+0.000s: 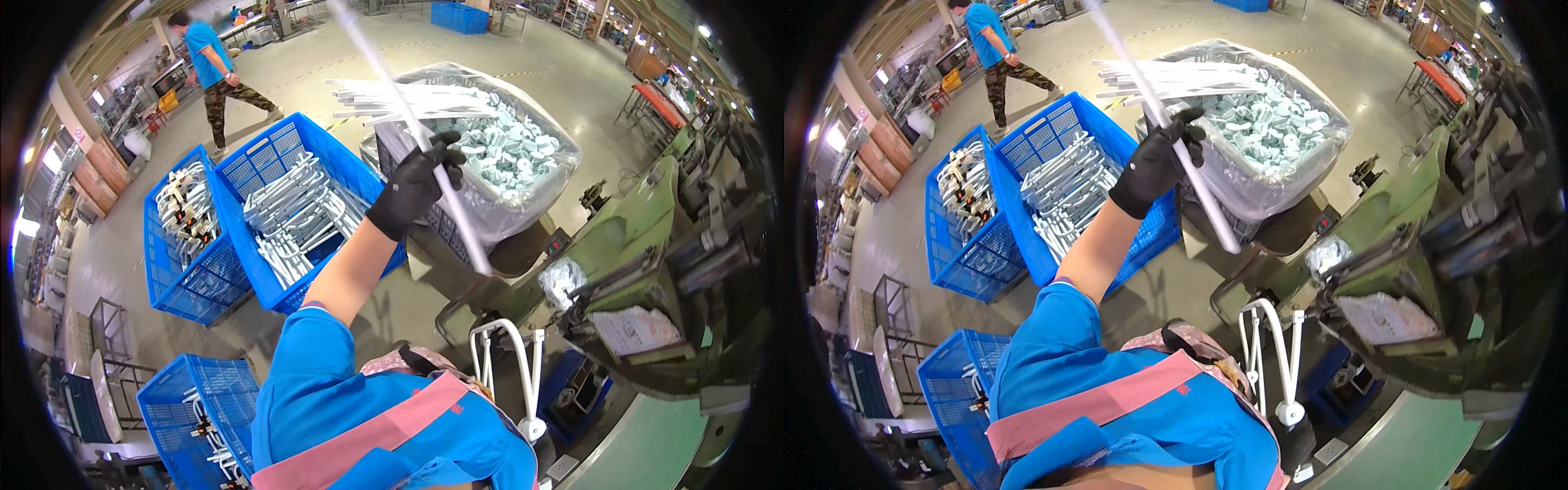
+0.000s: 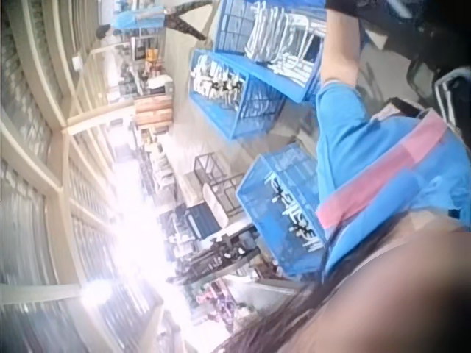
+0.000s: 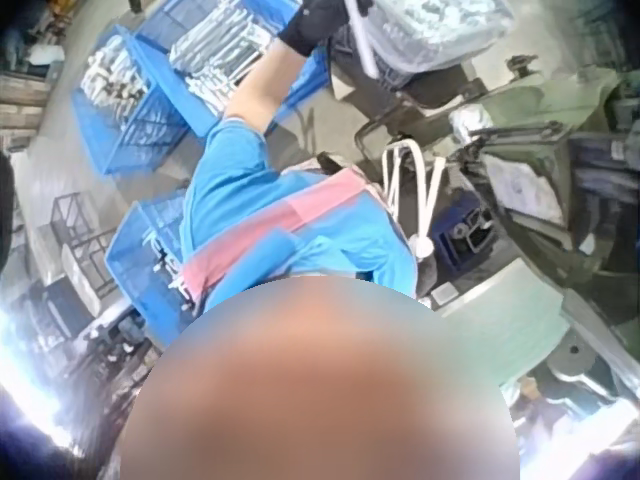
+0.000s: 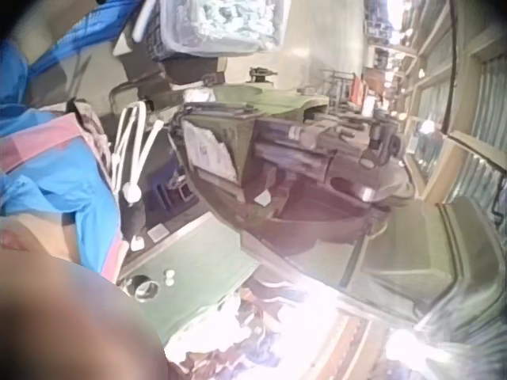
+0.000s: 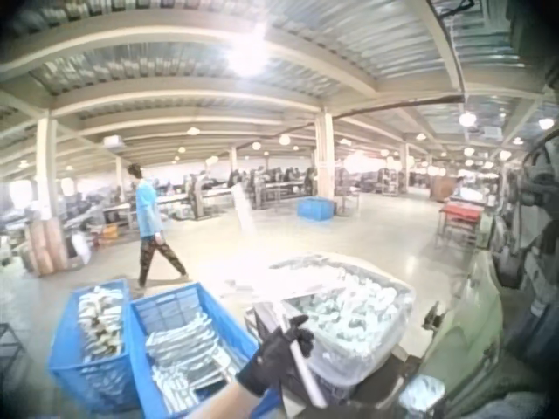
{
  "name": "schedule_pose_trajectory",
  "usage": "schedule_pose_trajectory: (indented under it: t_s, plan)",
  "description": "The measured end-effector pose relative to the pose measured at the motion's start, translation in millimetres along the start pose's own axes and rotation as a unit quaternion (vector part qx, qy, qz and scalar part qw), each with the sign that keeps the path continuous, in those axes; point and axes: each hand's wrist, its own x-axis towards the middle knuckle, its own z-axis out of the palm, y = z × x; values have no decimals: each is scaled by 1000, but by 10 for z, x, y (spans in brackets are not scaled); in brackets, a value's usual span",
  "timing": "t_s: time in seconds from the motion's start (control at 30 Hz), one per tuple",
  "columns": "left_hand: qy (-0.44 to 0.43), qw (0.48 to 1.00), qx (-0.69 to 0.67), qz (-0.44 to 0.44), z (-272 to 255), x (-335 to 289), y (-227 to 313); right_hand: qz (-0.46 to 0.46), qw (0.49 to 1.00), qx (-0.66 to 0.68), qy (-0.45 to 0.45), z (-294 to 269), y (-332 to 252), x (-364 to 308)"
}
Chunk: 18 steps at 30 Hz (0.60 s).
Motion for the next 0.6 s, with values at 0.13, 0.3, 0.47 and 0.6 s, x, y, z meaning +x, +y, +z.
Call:
schedule_pose_trajectory:
  t_s: [0.13,0.3,0.47,0.6]
  plan:
    - [-92,988,-118,47,481,-380,-70,-191,976,18,99,61,487,114]
    - [-69,979,-157,-106,1234,-1133,-897,-157,948,184,209,-238,312,0]
    - [-82,948,-183,-246,1715,-1776,-1508,-247,938,-138,200,-374,-405,-46]
    - [-142,943,-53,-297,1809,-1917,-1682,-236,958,-91,133,-187,-352,-46]
